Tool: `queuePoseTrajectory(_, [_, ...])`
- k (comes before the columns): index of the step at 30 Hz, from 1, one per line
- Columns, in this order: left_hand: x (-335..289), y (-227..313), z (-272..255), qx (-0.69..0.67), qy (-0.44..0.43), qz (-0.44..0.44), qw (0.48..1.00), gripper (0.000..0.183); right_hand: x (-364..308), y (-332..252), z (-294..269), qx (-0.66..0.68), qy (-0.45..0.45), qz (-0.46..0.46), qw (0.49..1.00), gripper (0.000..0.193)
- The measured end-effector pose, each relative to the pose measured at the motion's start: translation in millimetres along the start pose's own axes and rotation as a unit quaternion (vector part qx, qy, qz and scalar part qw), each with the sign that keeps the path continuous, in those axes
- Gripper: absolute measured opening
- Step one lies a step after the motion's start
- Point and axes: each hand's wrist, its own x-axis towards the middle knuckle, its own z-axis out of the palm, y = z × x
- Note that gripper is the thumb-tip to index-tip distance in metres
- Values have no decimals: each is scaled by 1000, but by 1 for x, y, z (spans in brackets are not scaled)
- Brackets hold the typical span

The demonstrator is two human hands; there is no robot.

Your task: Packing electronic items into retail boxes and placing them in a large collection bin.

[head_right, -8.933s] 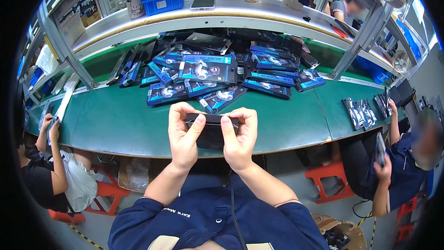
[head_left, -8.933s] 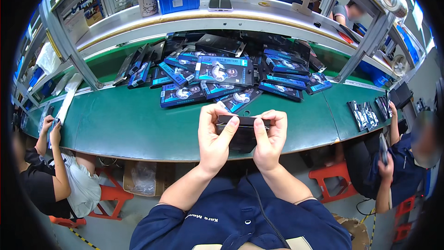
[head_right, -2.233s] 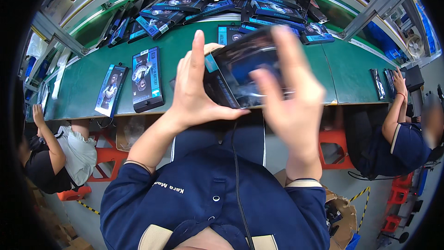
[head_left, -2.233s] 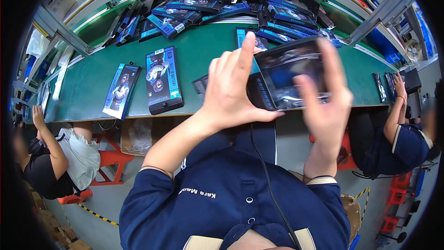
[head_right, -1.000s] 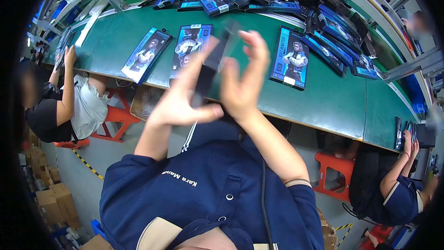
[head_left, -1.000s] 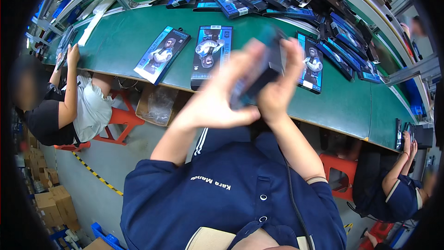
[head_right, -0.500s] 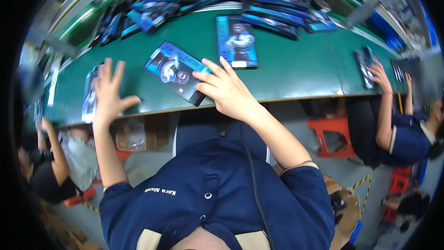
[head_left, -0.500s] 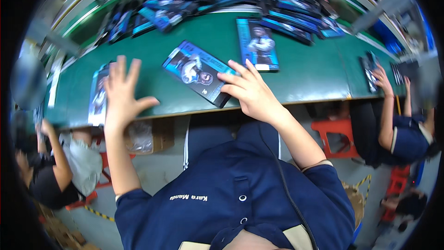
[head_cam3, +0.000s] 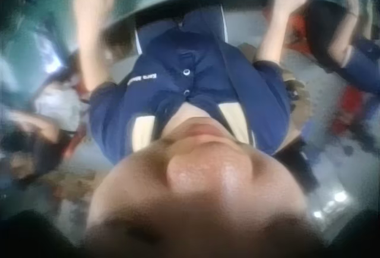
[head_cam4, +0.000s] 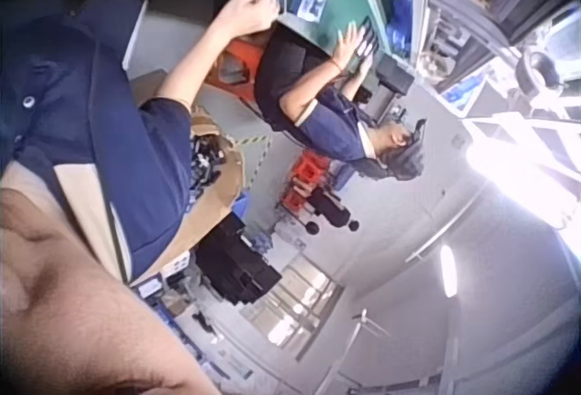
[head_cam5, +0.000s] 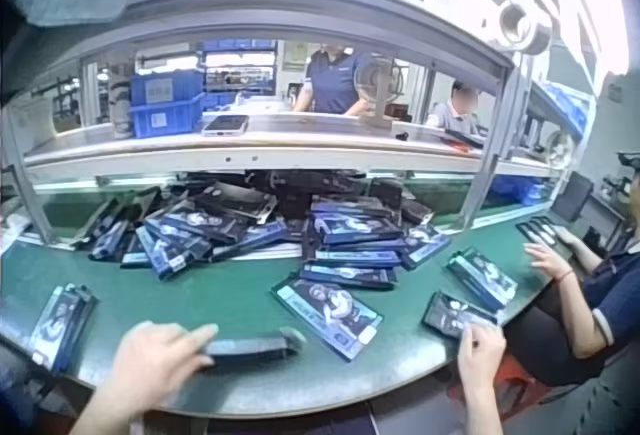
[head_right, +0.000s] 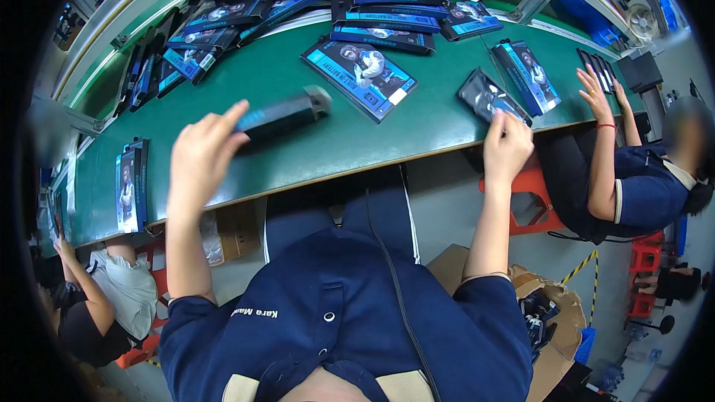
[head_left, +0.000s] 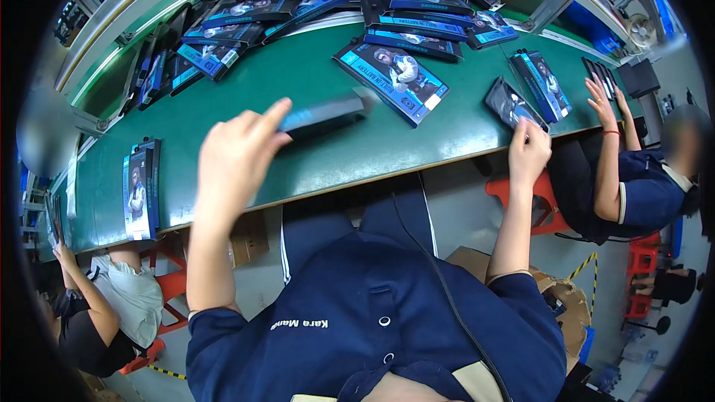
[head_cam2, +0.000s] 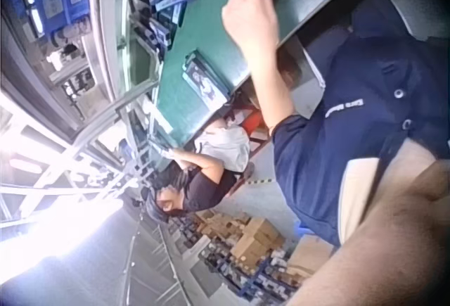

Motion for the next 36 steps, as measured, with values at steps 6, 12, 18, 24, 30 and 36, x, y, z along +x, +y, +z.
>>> queuePoseTrajectory(6, [4, -6, 11, 22, -70, 0, 997, 72, -1, 40, -19, 217, -49, 436, 872, 70])
queuePoseTrajectory(12, [34, 28, 74, -6, -43, -107, 993, 81, -20, -67, -45, 402, -20, 270, 875, 39])
queuePoseTrajectory(18, [23, 64, 25, -201, 86, -12, 976, 95, 8, -164, -26, 641, -117, 250, 716, 24])
queuePoseTrajectory(24, [9, 60, 10, -331, 258, 149, 896, 99, -21, -187, -18, 685, -325, 343, 554, 22])
queuePoseTrajectory(30, [0, 47, 13, -310, 217, 143, 915, 117, -18, -222, -63, 696, -21, 115, 708, 26])
queuePoseTrajectory(36, [3, 49, 8, -227, 171, 152, 947, 127, 17, -198, -99, 582, -184, 51, 791, 50])
